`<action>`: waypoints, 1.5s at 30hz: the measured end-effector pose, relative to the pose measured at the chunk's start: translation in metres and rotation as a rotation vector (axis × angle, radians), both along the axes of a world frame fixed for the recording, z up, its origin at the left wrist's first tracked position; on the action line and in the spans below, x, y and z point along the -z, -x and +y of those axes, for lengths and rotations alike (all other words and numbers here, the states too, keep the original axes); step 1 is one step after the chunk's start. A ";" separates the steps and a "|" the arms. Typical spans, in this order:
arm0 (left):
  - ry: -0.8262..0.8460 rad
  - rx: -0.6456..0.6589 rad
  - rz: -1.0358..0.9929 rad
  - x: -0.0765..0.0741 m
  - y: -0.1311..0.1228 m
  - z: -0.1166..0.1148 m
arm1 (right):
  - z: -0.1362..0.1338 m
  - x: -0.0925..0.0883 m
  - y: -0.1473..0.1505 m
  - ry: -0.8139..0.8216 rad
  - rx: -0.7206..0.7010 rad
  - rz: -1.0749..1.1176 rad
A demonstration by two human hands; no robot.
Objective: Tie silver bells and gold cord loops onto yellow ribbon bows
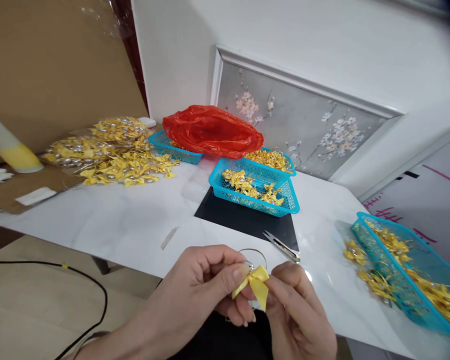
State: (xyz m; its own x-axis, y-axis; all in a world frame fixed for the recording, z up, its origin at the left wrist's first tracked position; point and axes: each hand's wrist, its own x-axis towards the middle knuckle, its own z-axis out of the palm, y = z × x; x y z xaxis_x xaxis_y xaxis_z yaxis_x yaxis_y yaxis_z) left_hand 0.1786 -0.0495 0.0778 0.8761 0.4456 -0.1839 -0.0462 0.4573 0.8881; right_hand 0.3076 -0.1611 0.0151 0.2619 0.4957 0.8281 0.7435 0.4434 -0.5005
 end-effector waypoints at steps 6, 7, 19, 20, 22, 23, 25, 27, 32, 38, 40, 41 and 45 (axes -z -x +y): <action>-0.002 -0.006 0.005 0.000 -0.001 -0.002 | 0.001 -0.003 0.002 0.031 0.044 0.013; -0.002 -0.002 0.004 0.000 -0.001 -0.002 | 0.002 -0.003 0.002 0.030 0.044 0.018; -0.068 -0.033 0.001 0.000 0.000 -0.001 | 0.001 0.000 0.003 0.026 0.011 0.034; -0.073 -0.038 0.004 0.000 0.000 -0.001 | 0.001 0.000 0.003 0.027 0.005 0.029; -0.085 -0.049 0.014 0.000 0.000 -0.001 | 0.001 0.000 0.004 0.031 0.021 0.050; -0.090 -0.057 0.019 0.000 0.000 -0.001 | 0.001 -0.001 0.004 0.033 0.033 0.065; -0.092 -0.072 0.032 0.001 -0.001 -0.001 | 0.000 -0.002 0.004 0.053 0.035 0.062; -0.084 -0.083 0.041 0.001 -0.002 -0.001 | -0.001 -0.003 0.003 0.072 0.016 0.026; -0.084 -0.076 0.043 -0.002 -0.002 -0.002 | -0.001 -0.003 0.005 0.072 0.021 0.078; -0.054 -0.048 0.036 -0.001 -0.001 -0.003 | 0.002 -0.001 0.008 0.037 0.040 0.114; -0.034 -0.033 0.028 -0.001 0.000 -0.003 | 0.002 -0.001 0.005 0.035 0.013 0.062; -0.027 -0.025 0.022 0.000 0.000 -0.003 | 0.001 -0.001 0.003 0.036 0.006 0.047; -0.010 -0.019 -0.007 0.002 -0.001 -0.002 | 0.001 0.000 0.001 0.029 -0.006 0.036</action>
State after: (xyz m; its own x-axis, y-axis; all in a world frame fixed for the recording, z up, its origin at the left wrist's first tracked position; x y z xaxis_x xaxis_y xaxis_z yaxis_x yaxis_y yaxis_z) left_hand 0.1797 -0.0511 0.0760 0.8687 0.4641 -0.1730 -0.0615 0.4476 0.8921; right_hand 0.3066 -0.1598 0.0155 0.2881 0.5210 0.8035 0.7221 0.4330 -0.5396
